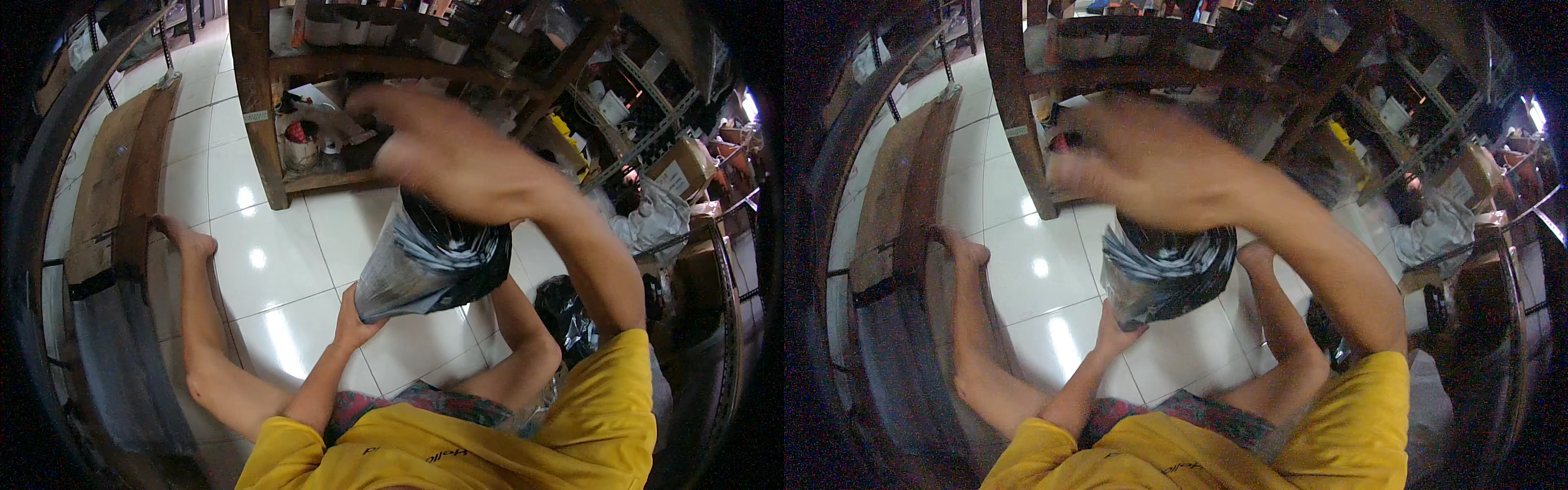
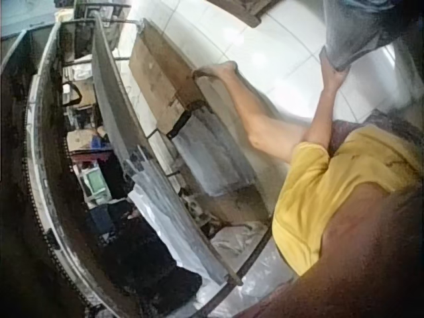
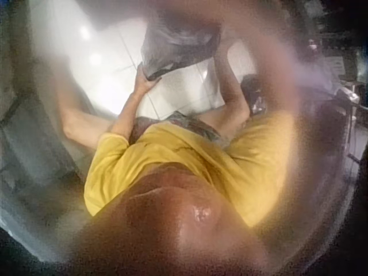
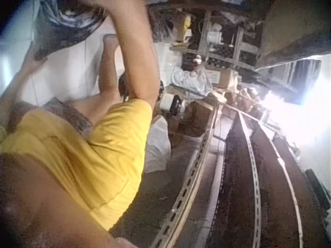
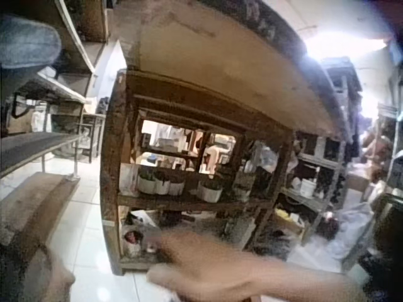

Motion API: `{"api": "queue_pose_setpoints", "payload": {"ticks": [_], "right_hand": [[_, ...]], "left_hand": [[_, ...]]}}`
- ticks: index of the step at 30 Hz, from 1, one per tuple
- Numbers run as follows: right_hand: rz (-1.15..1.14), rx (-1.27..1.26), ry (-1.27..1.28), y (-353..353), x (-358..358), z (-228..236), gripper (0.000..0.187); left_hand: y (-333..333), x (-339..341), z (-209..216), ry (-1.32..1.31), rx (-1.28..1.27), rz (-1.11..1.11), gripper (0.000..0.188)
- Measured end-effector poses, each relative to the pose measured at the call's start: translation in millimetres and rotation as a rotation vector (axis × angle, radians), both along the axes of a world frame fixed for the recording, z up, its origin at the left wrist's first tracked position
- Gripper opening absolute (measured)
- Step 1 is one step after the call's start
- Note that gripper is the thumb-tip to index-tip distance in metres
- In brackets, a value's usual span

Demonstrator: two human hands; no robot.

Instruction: The person sits on the floor and repeatedly folds white plastic sheets in half, then rolls them into a compact bundle. They smooth the sheets before folding and stack the finished bundles on a nearby wooden shelf.

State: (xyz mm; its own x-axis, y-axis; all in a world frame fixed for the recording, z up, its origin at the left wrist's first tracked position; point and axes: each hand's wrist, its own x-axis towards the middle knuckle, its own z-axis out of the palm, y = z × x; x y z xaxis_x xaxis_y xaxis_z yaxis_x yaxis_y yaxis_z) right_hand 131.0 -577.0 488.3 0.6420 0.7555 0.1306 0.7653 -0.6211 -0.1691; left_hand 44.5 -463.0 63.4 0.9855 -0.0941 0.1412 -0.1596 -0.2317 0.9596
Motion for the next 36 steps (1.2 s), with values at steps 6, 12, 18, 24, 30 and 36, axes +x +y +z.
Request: {"api": "queue_pose_setpoints", "payload": {"ticks": [6, 12, 18, 24, 30, 36], "right_hand": [[0.016, 0.044, 0.115, 2.5, 2.8, 8.9, 0.068], [-0.022, 0.007, 0.079, 4.7, 9.3, 13.3, 0.068], [-0.119, 0.031, 0.063, -16.9, 4.5, 12.1, 0.074], [0.009, 0.062, -0.061, -32.2, 0.1, 6.9, 0.084], [0.032, 0.059, -0.009, 6.6, -4.9, 17.8, 0.075], [-0.023, 0.186, 0.097, 4.5, 11.1, 22.9, 0.077]], "left_hand": [[-14.7, -2.2, 5.5, -0.097, -0.108, 0.082, 0.106], [-13.8, 4.0, 2.2, -0.073, -0.124, 0.059, 0.106], [-9.6, 5.3, 16.6, -0.019, -0.036, 0.051, 0.091], [-4.2, 9.4, 18.1, -0.003, -0.049, -0.026, 0.092], [-11.2, 2.6, 21.4, -0.040, -0.168, 0.018, 0.100], [-6.2, -0.5, 30.3, -0.049, -0.042, 0.016, 0.106]]}}
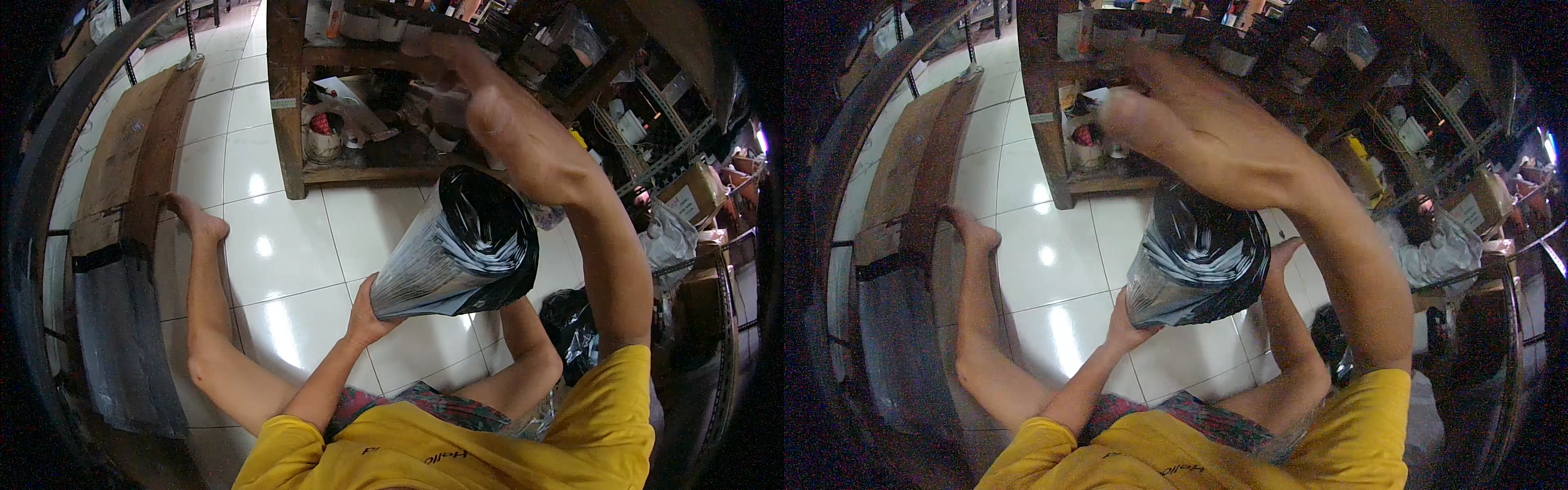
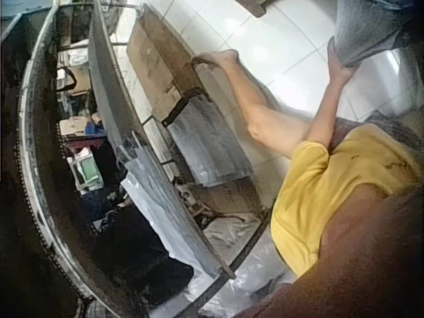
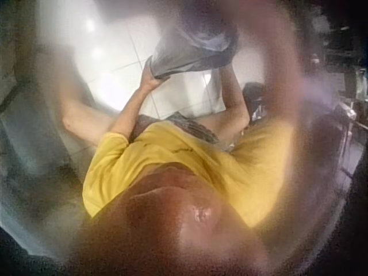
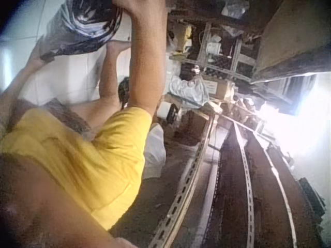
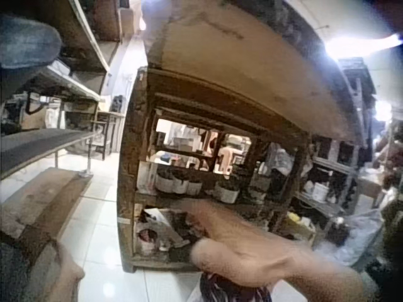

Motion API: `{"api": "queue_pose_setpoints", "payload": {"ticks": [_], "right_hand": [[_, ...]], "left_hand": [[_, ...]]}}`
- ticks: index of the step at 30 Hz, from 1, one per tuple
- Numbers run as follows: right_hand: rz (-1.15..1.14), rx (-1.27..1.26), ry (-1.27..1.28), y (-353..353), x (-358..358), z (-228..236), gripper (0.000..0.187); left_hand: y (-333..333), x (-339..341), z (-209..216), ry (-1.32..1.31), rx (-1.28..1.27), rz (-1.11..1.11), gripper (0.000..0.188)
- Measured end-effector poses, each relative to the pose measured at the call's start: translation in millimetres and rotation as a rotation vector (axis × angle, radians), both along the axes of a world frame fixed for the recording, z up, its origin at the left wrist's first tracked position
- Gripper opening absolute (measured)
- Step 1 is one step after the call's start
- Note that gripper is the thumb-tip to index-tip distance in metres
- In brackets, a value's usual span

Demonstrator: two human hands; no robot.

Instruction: The person sits on the floor and repeatedly folds white plastic sheets in half, then rolls them into a compact bundle. They smooth the sheets before folding and stack the finished bundles on a nearby wooden shelf.

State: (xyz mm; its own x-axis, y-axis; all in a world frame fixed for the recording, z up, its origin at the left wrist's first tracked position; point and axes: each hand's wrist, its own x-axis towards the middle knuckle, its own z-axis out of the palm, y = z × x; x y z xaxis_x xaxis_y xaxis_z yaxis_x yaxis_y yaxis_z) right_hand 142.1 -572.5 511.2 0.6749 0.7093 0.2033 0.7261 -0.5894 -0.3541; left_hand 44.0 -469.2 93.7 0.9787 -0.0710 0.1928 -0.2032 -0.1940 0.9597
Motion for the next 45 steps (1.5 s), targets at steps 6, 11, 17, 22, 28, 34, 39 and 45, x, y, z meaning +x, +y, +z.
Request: {"api": "queue_pose_setpoints", "payload": {"ticks": [6, 11, 17, 22, 28, 34, 39, 45], "right_hand": [[-0.092, -0.200, -0.175, -29.6, -3.2, -20.2, 0.073], [-0.060, -0.157, -0.085, -37.8, -15.6, -12.8, 0.072], [0.042, -0.141, -0.157, -14.1, -16.4, -9.4, 0.075], [0.133, -0.157, -0.102, 2.5, -2.7, -17.4, 0.069], [0.050, -0.134, -0.156, -11.0, 0.8, -10.5, 0.074], [0.062, -0.062, -0.180, -51.6, -11.0, -18.2, 0.084], [0.081, -0.184, -0.153, -39.4, -21.9, -17.7, 0.101], [0.056, 0.008, -0.126, -23.6, -13.0, -6.5, 0.095]], "left_hand": [[-7.6, 2.7, -15.4, 0.038, 0.008, -0.013, 0.107], [-2.0, 3.2, -9.5, 0.118, 0.050, -0.057, 0.103], [-2.1, 5.9, -0.7, 0.021, -0.099, -0.049, 0.096], [4.6, 4.1, 6.4, 0.095, -0.005, -0.035, 0.095], [2.8, 9.0, 0.5, 0.026, -0.020, -0.048, 0.096], [-4.2, 5.9, -1.7, 0.038, -0.040, -0.018, 0.098], [-3.4, 5.1, -1.5, 0.044, -0.006, -0.012, 0.096], [-1.5, 2.9, 13.5, 0.026, 0.027, -0.022, 0.092]]}}
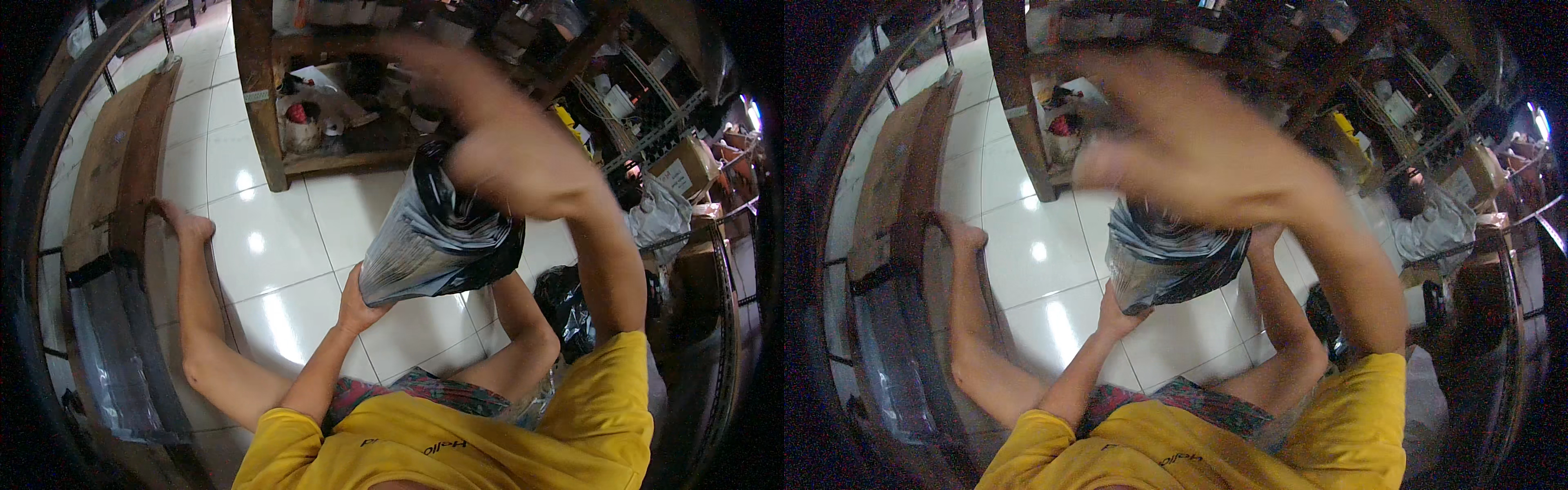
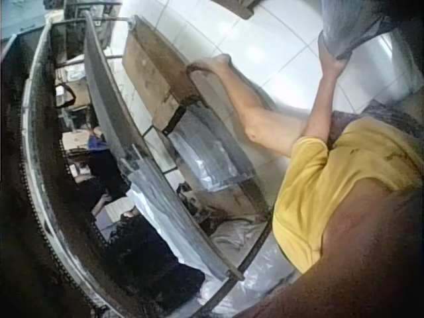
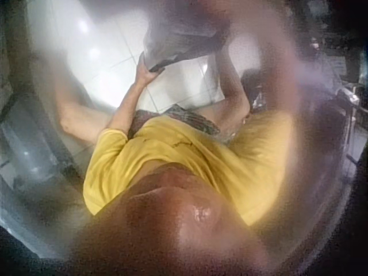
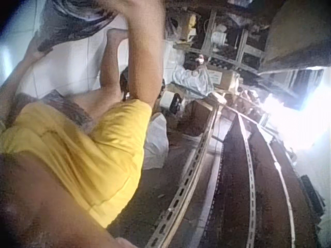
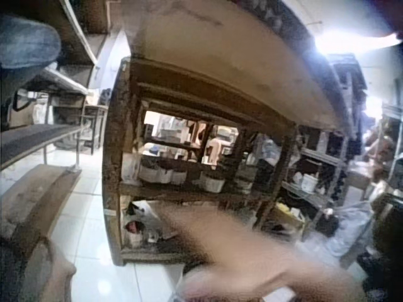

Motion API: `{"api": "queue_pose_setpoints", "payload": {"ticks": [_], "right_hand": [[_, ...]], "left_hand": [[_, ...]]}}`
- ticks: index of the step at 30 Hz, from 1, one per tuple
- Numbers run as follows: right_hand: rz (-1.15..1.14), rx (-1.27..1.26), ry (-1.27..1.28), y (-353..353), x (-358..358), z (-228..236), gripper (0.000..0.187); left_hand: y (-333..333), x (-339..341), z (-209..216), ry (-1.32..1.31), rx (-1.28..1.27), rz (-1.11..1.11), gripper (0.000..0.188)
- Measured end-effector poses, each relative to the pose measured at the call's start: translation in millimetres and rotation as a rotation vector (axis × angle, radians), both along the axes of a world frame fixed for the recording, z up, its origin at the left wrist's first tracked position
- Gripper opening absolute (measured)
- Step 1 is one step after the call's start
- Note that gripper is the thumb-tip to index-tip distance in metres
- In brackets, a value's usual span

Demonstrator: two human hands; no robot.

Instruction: The person sits on the floor and repeatedly folds white plastic sheets in half, then rolls them into a compact bundle. They smooth the sheets before folding and stack the finished bundles on a nearby wooden shelf.

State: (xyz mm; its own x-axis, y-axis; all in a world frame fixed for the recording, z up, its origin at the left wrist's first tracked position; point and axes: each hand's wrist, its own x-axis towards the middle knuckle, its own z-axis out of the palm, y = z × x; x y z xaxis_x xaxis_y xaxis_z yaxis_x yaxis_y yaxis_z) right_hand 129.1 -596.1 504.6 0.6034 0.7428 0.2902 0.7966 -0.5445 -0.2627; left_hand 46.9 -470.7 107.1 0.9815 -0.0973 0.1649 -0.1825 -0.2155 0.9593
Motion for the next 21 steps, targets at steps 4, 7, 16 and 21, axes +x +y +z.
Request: {"api": "queue_pose_setpoints", "payload": {"ticks": [4, 7, 16, 21], "right_hand": [[0.041, -0.134, -0.108, -6.7, 12.9, -37.1, 0.078], [-0.108, 0.044, 0.036, -15.6, 16.0, -34.3, 0.071], [-0.191, 0.933, 0.500, -169.8, 19.4, -138.7, 0.118], [-0.547, 0.819, 0.959, -103.6, -33.9, -361.6, 0.093]], "left_hand": [[1.0, 1.9, -3.2, -0.024, -0.007, 0.001, 0.089], [1.5, 7.7, -8.4, 0.024, 0.007, -0.017, 0.088], [8.6, 18.4, -35.0, 0.011, 0.100, -0.074, 0.069], [15.3, 1.9, 8.6, 0.088, 0.159, -0.036, 0.065]]}}
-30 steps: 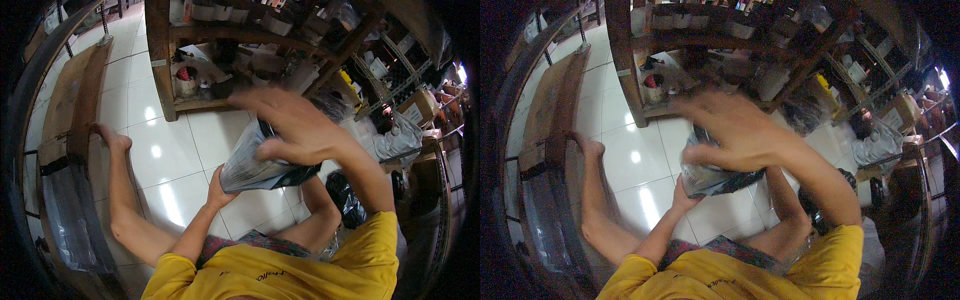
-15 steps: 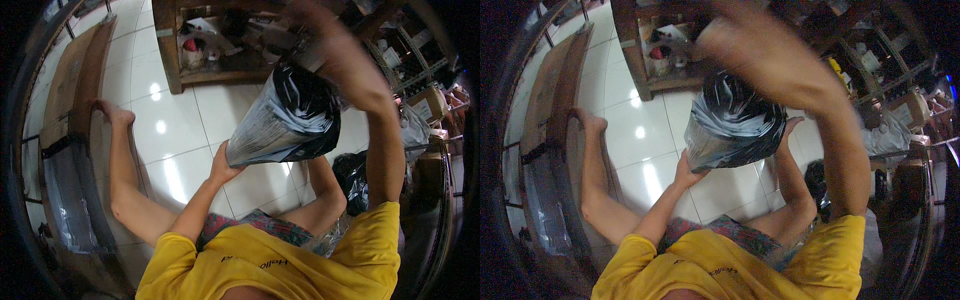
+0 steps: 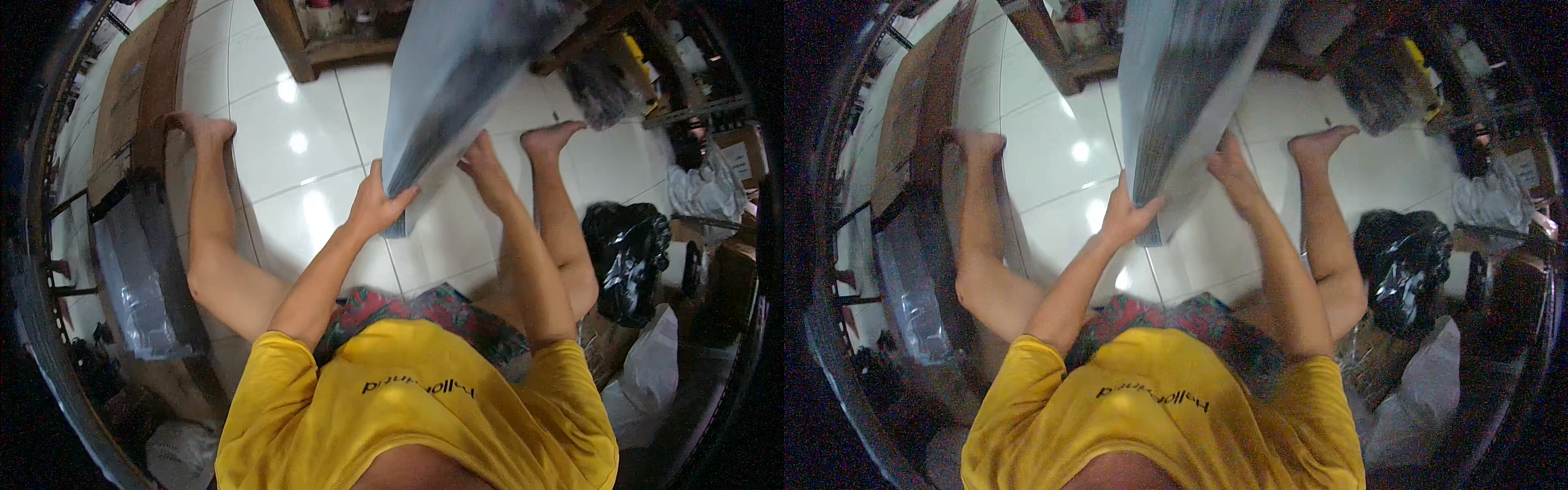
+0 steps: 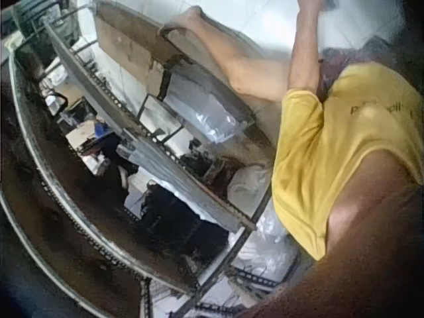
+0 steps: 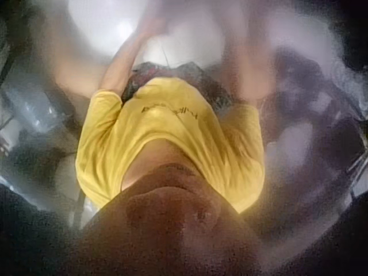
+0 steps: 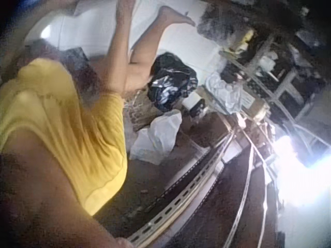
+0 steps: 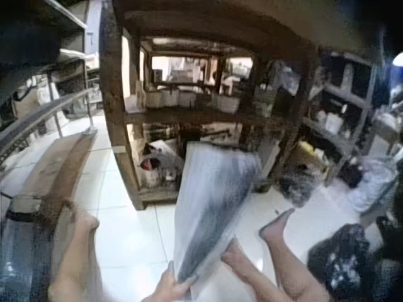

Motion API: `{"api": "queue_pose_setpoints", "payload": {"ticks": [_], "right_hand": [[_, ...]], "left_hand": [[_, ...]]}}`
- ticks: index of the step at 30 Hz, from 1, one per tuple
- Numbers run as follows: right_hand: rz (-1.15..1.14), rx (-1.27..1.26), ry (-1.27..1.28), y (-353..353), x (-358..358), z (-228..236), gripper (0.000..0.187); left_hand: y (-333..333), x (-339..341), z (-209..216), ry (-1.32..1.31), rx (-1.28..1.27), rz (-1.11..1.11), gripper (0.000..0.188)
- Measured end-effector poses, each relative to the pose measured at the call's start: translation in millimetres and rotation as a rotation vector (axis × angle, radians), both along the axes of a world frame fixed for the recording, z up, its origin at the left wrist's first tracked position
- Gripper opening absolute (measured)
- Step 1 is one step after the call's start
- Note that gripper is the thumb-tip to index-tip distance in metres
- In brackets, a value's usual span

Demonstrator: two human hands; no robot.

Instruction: The person sits on the floor and repeatedly folds white plastic sheets in half, then rolls them into a compact bundle. They smooth the sheets before folding and stack the finished bundles on a nearby wooden shelf.

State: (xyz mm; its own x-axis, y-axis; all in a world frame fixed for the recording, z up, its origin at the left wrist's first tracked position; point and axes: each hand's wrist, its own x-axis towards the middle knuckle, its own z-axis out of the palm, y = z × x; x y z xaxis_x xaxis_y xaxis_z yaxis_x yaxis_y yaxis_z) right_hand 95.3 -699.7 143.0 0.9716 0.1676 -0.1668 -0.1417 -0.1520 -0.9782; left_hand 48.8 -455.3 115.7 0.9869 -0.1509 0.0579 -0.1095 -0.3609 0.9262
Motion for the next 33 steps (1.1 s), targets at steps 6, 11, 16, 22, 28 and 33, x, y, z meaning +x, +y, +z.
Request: {"api": "queue_pose_setpoints", "payload": {"ticks": [6, 11, 16, 22, 28, 33], "right_hand": [[-0.144, 0.431, 0.161, 67.9, -26.2, -71.0, 0.079], [-0.250, 0.218, 0.174, 78.6, -50.6, -88.1, 0.081], [-0.177, 0.215, 0.279, 66.6, -50.4, -63.2, 0.087], [-0.182, 0.244, 0.276, 67.3, -55.7, -45.6, 0.099], [-0.184, 0.232, 0.238, 62.8, -54.6, -44.1, 0.109], [-0.278, 0.157, 0.378, 18.6, -52.7, -41.4, 0.094]], "left_hand": [[-7.3, -12.2, 34.3, 0.274, 0.281, 0.005, 0.063], [-26.2, -12.5, 3.3, 0.311, 0.491, -0.002, 0.052], [-42.9, -14.1, 10.8, 0.304, 0.555, -0.030, 0.050], [-52.8, -14.2, 22.8, 0.362, 0.605, -0.048, 0.051], [-56.4, -21.1, 9.7, 0.284, 0.479, -0.109, 0.080], [-71.6, -35.9, 5.8, 0.216, 0.586, -0.225, 0.083]]}}
